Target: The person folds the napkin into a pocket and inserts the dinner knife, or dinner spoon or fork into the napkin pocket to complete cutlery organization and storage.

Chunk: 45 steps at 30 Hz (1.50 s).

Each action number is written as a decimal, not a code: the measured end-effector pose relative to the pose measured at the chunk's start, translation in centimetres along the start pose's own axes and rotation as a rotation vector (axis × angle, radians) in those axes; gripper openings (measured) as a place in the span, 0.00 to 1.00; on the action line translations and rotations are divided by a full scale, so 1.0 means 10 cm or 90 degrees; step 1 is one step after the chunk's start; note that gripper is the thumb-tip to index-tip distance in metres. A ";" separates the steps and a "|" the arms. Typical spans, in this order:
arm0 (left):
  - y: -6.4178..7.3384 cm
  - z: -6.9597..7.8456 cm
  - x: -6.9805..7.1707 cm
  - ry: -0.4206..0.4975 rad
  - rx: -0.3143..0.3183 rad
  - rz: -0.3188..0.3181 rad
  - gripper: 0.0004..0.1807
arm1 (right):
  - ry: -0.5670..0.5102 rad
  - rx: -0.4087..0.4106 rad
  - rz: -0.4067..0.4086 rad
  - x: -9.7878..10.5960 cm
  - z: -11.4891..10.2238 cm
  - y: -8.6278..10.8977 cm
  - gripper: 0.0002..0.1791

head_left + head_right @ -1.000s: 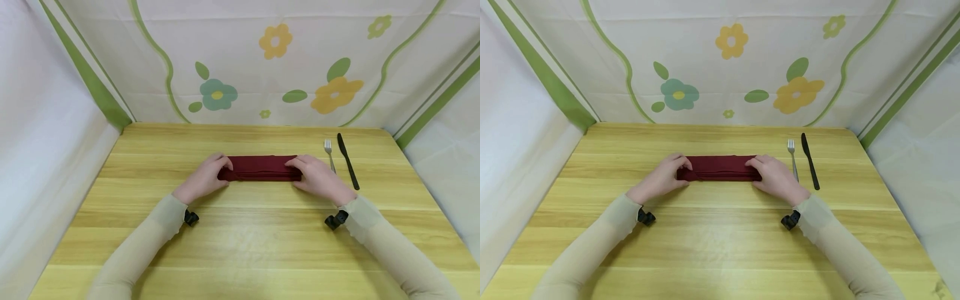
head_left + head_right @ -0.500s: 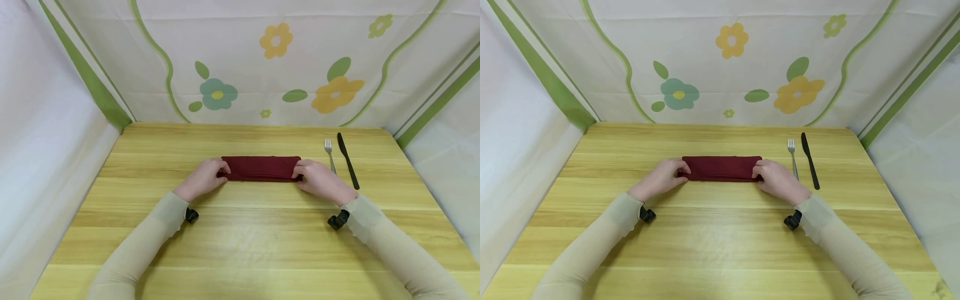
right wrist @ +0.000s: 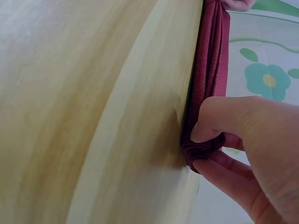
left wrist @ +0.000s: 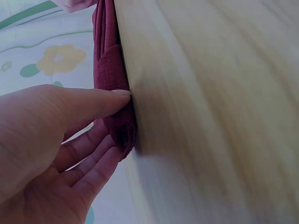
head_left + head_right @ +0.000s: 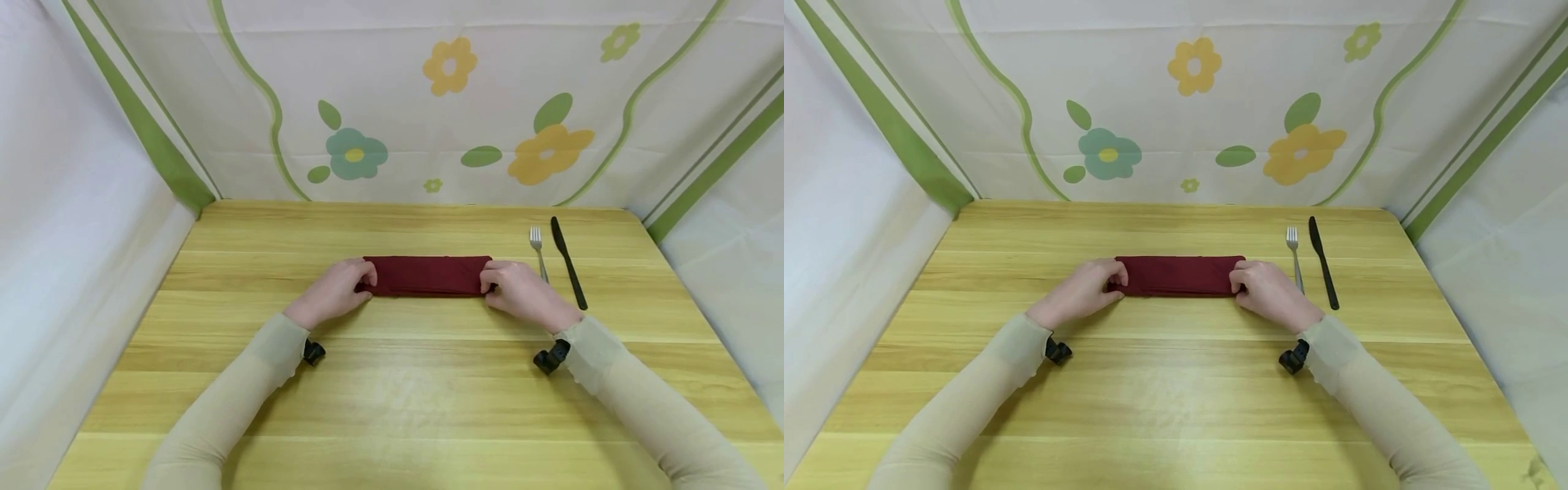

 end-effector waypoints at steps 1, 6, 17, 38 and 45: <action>0.00 0.00 0.00 0.002 -0.001 0.000 0.09 | 0.001 -0.005 -0.001 0.00 0.00 0.00 0.12; -0.01 0.01 0.01 -0.013 0.001 -0.008 0.10 | 0.004 -0.028 -0.003 0.01 0.01 0.01 0.12; 0.04 0.03 0.02 -0.049 -0.013 0.003 0.07 | 0.001 -0.021 0.034 0.06 0.00 0.02 0.12; 0.15 0.12 0.24 0.068 -0.002 0.119 0.10 | -0.115 -0.097 0.150 0.43 -0.03 0.04 0.13; 0.15 0.11 0.26 0.109 0.009 0.146 0.11 | -0.256 -0.169 0.104 0.43 0.03 0.02 0.13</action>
Point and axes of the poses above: each hand's wrist, its own y-axis away from the middle knuckle, its own x-axis out of the back of the hand, z = x × y, the point moved 3 cm from there along -y, towards the middle knuckle, and after that the axes turned 1 degree about -z, right-handed, at the moved point
